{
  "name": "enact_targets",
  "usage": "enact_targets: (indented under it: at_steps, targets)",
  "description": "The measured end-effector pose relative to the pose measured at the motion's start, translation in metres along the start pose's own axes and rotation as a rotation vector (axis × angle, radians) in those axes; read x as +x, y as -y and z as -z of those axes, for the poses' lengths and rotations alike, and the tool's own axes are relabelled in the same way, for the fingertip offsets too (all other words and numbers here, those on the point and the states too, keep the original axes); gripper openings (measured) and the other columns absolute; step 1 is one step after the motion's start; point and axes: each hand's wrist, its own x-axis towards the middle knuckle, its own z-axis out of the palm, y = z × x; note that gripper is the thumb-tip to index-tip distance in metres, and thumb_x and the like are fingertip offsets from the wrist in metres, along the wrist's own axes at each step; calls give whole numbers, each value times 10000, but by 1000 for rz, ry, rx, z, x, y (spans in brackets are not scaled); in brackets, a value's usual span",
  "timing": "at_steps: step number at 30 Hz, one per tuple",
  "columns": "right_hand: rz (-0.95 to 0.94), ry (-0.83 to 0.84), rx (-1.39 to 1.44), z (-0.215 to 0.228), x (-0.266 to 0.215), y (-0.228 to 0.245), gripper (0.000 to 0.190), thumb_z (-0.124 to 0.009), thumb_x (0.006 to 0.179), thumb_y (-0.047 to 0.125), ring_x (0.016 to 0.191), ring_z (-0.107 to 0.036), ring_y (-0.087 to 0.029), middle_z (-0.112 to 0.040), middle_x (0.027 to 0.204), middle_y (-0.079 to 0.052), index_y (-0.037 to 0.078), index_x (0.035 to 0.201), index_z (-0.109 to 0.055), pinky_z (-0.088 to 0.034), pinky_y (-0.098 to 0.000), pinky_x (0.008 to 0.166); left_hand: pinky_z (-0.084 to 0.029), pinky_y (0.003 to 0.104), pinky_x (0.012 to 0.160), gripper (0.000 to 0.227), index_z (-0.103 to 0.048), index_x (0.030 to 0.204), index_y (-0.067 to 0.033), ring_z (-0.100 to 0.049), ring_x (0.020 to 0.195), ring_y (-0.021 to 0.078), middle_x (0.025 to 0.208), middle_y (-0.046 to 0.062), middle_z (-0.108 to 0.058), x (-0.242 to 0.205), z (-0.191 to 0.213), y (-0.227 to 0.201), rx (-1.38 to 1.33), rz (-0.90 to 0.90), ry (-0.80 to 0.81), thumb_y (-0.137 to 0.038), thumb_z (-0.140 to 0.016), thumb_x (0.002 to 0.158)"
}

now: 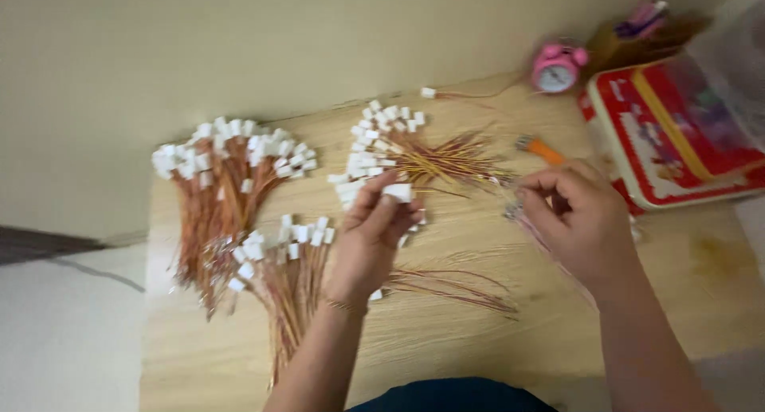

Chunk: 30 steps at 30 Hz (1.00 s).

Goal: Assembling electrical wires by inserting individual wires into plastic connector housings.

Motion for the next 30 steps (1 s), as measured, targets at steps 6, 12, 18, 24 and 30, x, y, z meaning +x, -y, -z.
enact_targets:
  at_steps: [6,12,18,24,30]
  targets:
    - [435,0,-350,-29,1,1,72,-787,941,155,545,-414,-90,-631,844,-29,89,963,-772,-309,-229,398,-596,393,930,282,-599,1272,-10,-689,1056,286,1154,163,-669,-10,-18,-5,-164,32,87,38,-465,1028]
    - [517,-18,-368,-36,3,27,71,-814,889,99,544,-461,-81,-639,817,16,118,948,-779,-329,-233,455,-587,380,934,329,-567,1311,37,-670,1071,287,1275,212,-624,-14,-17,-9,-181,35,90,57,-456,1002]
    - [522,7,-375,-42,6,29,47,-802,885,111,539,-432,-92,-601,765,23,112,892,-756,-316,-253,464,-604,362,909,272,-560,1317,17,-691,1003,266,1264,238,-645,-14,-15,-7,-195,54,86,-36,-506,1056]
    - [513,-1,-342,-38,5,40,76,-825,848,76,534,-416,-90,-581,765,24,106,891,-770,-299,-262,453,-601,349,915,291,-547,1337,36,-690,1012,253,1290,239,-626,-18,-22,-11,-187,60,109,-27,-488,1059]
    - [620,-37,-253,-45,9,22,94,-766,896,81,705,-657,-225,-566,760,-23,135,863,-695,-558,-316,638,-628,415,949,329,-565,1354,31,-734,1058,334,1292,294,-654,-16,-14,7,-129,-27,121,-44,-523,1037]
